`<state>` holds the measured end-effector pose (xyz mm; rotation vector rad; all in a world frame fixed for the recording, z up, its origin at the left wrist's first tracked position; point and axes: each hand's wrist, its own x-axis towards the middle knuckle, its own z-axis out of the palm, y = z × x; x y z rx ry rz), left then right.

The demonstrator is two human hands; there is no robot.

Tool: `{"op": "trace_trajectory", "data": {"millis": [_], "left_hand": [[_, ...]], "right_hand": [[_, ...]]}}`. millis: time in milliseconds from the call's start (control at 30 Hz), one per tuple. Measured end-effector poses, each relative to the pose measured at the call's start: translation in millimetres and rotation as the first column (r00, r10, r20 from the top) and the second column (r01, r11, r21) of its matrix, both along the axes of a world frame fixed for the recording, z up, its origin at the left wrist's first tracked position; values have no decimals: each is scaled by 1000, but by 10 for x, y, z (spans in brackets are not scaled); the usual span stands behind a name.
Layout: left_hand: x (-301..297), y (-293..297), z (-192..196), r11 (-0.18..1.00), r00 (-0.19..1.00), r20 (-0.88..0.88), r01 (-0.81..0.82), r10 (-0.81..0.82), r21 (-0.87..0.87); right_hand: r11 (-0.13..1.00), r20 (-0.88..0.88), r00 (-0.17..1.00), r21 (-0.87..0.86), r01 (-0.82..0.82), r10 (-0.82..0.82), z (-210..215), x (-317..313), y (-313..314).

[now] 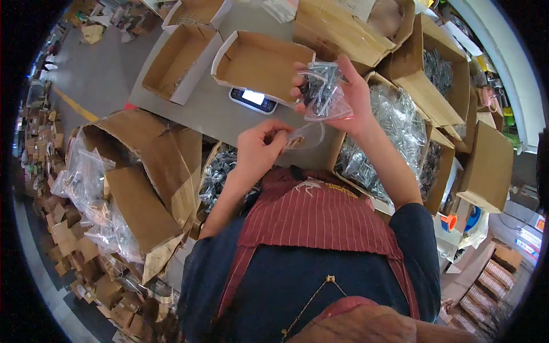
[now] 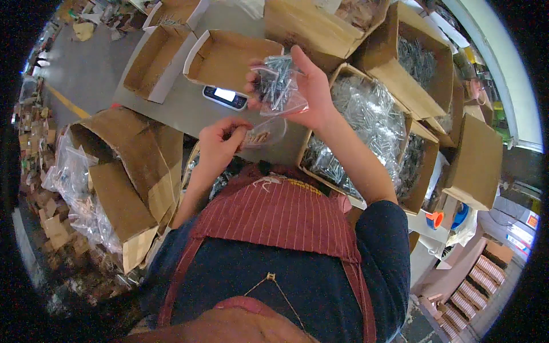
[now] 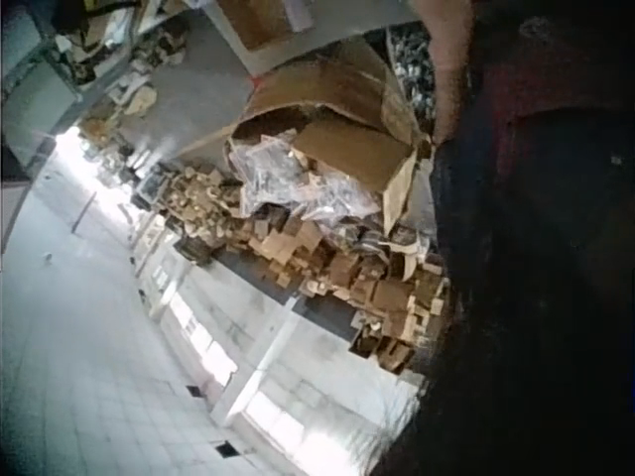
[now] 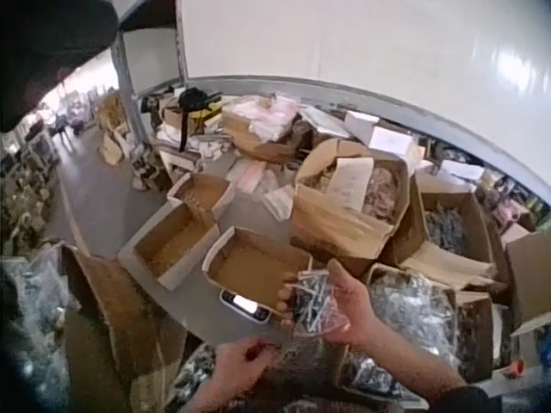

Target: The person places metal hardware pieces into small plastic bags, weighs the bags on a scale, and seals them.

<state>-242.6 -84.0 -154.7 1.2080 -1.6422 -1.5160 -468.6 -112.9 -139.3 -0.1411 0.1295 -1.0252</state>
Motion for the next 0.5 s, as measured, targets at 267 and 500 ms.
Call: {"op": "trace_trajectory", "data": {"millis": [267,500], "left_hand": [[-67,330,-26,998,1000,28,5,-3,-61],[-24,93,-252,995,989,-132,-58,69,85]], "right_hand": [[955,-621,780,-179,-235,76,189,-96,431],[648,-848,-117,-298,-701,-517,63,53,257]]}}
